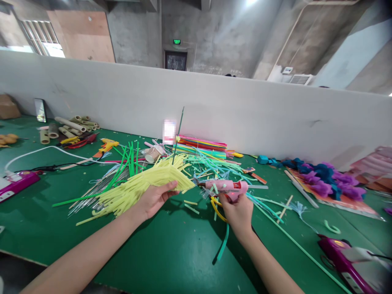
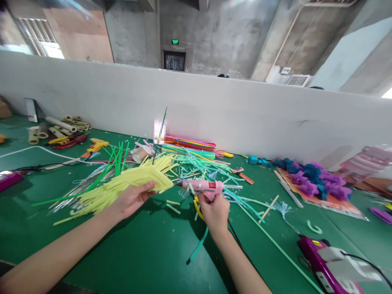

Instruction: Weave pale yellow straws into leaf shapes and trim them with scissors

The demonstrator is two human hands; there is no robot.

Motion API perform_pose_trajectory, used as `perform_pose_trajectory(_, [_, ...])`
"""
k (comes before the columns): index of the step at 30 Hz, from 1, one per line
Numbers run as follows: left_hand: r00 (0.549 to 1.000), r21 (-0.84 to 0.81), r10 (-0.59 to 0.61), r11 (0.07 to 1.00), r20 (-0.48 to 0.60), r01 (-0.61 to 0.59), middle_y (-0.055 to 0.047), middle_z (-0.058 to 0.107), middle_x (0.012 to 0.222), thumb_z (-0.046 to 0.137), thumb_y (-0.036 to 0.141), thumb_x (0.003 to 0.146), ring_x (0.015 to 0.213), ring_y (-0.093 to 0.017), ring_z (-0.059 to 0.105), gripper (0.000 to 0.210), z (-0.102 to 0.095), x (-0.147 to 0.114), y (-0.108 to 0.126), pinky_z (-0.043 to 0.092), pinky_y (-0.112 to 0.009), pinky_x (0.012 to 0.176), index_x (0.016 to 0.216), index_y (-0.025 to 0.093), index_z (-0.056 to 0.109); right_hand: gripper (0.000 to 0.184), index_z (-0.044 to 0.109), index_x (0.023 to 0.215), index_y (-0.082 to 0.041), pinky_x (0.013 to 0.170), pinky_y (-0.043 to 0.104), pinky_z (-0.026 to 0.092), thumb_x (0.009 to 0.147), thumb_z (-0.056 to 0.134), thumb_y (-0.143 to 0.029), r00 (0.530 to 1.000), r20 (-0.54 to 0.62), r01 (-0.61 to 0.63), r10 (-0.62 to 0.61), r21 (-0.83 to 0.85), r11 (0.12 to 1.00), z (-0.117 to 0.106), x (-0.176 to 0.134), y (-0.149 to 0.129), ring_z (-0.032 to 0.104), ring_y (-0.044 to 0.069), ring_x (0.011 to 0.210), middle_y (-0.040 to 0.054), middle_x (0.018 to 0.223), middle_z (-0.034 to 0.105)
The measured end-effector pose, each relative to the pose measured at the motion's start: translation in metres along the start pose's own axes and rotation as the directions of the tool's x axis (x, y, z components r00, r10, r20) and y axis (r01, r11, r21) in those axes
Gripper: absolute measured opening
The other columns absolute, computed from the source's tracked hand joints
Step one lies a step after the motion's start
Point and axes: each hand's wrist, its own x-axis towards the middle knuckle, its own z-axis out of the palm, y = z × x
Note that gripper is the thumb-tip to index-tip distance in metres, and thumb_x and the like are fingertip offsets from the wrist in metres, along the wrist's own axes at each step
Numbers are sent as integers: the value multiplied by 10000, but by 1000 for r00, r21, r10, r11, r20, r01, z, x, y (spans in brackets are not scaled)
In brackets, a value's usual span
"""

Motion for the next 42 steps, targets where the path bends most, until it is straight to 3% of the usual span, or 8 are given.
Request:
perform_pose_trajectory(19, [1000, 3, -3, 1000, -11, 3, -30, 708, 700, 795, 88, 638, 603, -111, 636, 90, 9, -4, 5, 548, -207, 614, 701, 93, 731, 353, 362, 460, -249, 427, 262, 307, 634, 559, -485, 1000, -1, -10, 10, -36, 999, 1, 1, 2, 437, 151, 378, -17, 379, 428])
perform_pose_trajectory(42, [1000, 14, -13, 1000, 7, 13, -49, 722, 750, 789, 114, 651, 631, -118, 642, 81, 4, 0, 1, 549, -214, 652, 715, 101, 741, 339, 397, 498, -239, 449, 262, 339, 647, 571, -488, 999, -28, 24, -25, -32, 999, 3, 1, 7, 479, 165, 397, -11, 404, 469])
